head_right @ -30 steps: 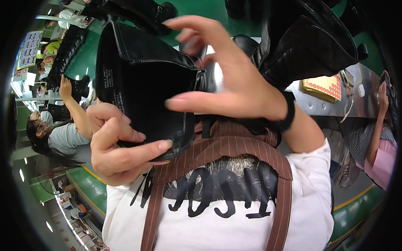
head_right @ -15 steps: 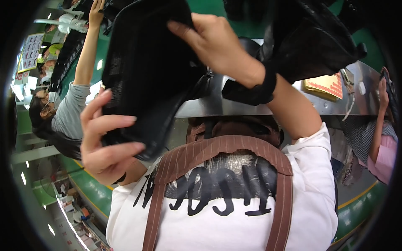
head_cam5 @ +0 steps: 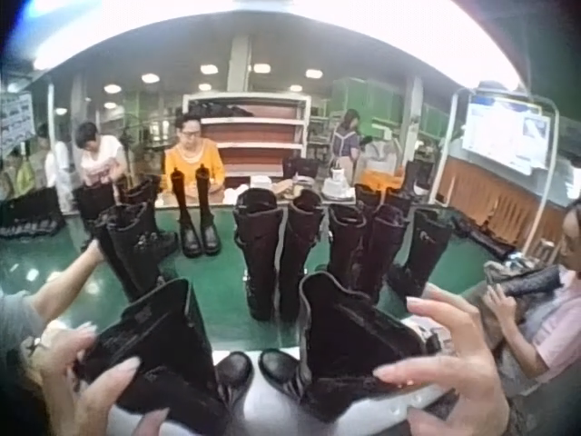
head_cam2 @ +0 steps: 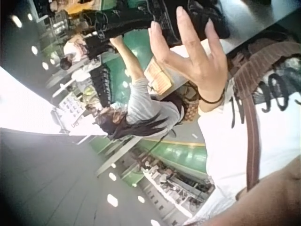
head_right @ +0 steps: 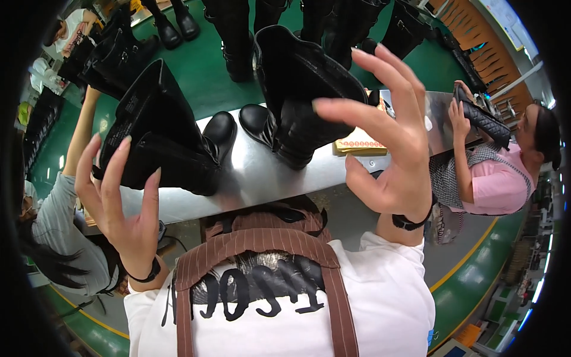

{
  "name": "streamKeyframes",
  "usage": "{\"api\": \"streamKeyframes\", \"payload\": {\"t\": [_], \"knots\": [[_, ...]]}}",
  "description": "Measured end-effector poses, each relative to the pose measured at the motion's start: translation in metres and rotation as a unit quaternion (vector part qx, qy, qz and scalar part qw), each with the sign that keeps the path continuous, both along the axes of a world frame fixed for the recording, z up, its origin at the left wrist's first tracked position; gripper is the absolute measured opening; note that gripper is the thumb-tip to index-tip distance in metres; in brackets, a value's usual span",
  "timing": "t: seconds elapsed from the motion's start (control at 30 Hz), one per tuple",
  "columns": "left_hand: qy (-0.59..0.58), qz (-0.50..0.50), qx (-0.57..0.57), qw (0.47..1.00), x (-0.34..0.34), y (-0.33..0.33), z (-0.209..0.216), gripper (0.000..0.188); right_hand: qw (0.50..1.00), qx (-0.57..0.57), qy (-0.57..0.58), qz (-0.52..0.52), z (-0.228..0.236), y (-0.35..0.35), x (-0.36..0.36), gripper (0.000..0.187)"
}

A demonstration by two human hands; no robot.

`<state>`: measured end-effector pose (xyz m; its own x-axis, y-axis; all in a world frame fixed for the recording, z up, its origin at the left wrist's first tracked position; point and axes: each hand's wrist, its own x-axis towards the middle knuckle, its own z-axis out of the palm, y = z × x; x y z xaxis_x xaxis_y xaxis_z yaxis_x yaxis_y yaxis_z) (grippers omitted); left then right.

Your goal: Inspecting and cleaning finished boots on a factory production line.

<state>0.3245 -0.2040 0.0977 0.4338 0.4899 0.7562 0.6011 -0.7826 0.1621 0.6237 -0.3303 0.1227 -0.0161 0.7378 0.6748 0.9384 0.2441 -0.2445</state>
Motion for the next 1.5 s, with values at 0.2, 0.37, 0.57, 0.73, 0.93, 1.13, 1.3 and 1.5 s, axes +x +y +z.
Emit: {"api": "streamKeyframes", "payload": {"t": [0.2,0.37,0.57,0.73,0.93,1.13,1.3,1.5], "knots": [[-0.036,0.022,0.017,0.999,0.003,0.006,-0.011,0.050,0.987,0.065,0.141,0.051,-0.025,-0.002,-0.004,0.023],[-0.028,0.022,0.010,0.999,-0.002,0.004,-0.015,0.048,0.994,0.062,0.083,-0.023,-0.034,-0.005,-0.009,0.026],[-0.136,-0.030,0.090,0.986,-0.002,0.017,-0.029,0.057,0.975,0.182,0.109,-0.071,-0.049,0.025,-0.020,0.033],[-0.211,-0.012,-0.007,0.977,-0.018,0.019,-0.068,0.119,0.959,0.151,-0.079,-0.225,-0.044,0.015,-0.030,0.040],[-0.170,-0.100,-0.439,0.876,-0.023,0.020,-0.153,0.053,0.912,-0.218,0.319,0.136,-0.100,0.022,-0.070,0.021],[-0.187,-0.116,-0.575,0.788,-0.025,0.016,-0.194,0.040,0.855,-0.364,0.330,0.165,-0.209,0.104,-0.123,0.016],[-0.216,-0.128,-0.550,0.796,-0.019,0.015,-0.196,0.033,0.805,-0.458,0.332,0.177,-0.230,0.121,-0.110,0.023],[-0.182,-0.029,-0.534,0.825,-0.016,0.012,-0.195,0.032,0.648,-0.504,0.534,0.201,-0.172,0.120,-0.127,0.027]]}}
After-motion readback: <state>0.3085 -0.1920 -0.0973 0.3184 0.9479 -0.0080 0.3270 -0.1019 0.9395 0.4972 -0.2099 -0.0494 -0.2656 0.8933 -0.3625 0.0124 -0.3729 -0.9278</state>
